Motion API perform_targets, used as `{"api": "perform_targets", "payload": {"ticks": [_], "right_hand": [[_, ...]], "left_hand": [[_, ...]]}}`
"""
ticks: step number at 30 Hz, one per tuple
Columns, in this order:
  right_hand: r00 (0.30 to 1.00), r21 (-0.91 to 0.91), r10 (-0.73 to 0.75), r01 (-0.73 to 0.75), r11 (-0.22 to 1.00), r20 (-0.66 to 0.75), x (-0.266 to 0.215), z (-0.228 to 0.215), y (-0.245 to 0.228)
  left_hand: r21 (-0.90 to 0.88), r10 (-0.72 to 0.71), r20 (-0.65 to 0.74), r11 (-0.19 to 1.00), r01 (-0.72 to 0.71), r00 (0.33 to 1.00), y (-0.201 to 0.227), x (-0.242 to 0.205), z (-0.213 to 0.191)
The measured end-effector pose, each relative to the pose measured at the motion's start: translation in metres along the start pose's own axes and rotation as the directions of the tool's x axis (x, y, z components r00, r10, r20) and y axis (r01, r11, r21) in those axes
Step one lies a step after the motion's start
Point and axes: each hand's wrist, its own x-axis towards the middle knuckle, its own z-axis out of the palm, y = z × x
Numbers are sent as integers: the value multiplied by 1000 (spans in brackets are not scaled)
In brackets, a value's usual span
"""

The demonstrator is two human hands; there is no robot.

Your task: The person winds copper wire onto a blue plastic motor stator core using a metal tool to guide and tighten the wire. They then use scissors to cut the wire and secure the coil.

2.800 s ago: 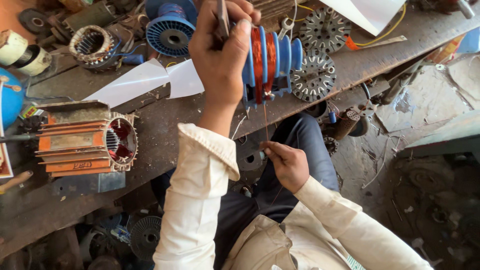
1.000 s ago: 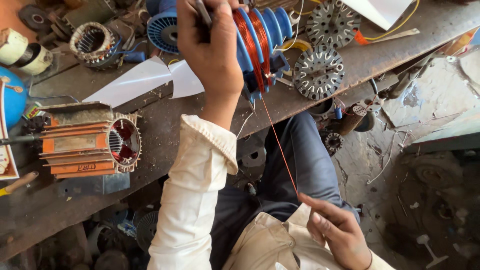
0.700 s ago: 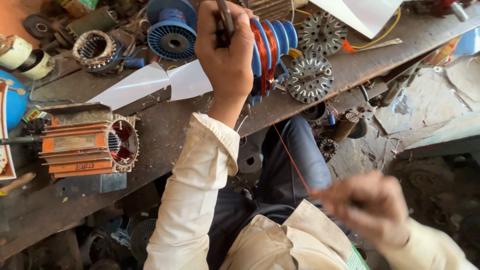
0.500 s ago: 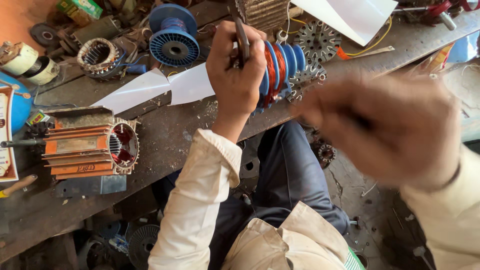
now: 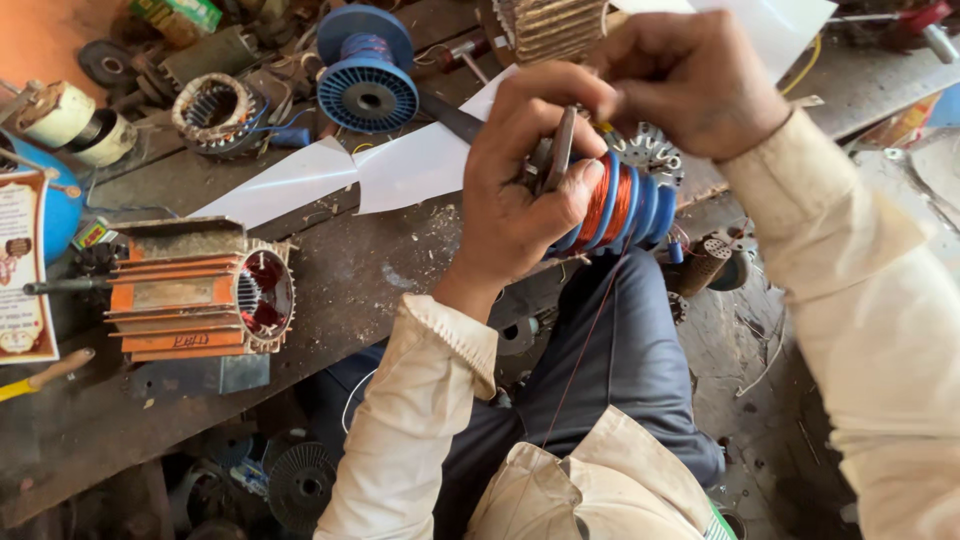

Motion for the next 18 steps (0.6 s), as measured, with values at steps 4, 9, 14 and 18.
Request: {"api": "perform_targets", "payload": {"ticks": [4,9,14,18], "right_hand": [[985,204,157,-139,969,-72,-18,16,8],[998,521,33,2,853,-58,-37,-5,-12],[942,813,113,208,543,-317,-64,1,-51],[860,731,231,212,649,-454,-73,15,-45]], "left_hand": [[-267,-99,80,956,117,992,-12,-2,-3],[-208,-93,62,973,104,994,-14,-11,-8],[-221,-69,23,973,73,997,-15,-8,-5],[-278,-71,11,958,71,997,-13,-9,-15]]}}
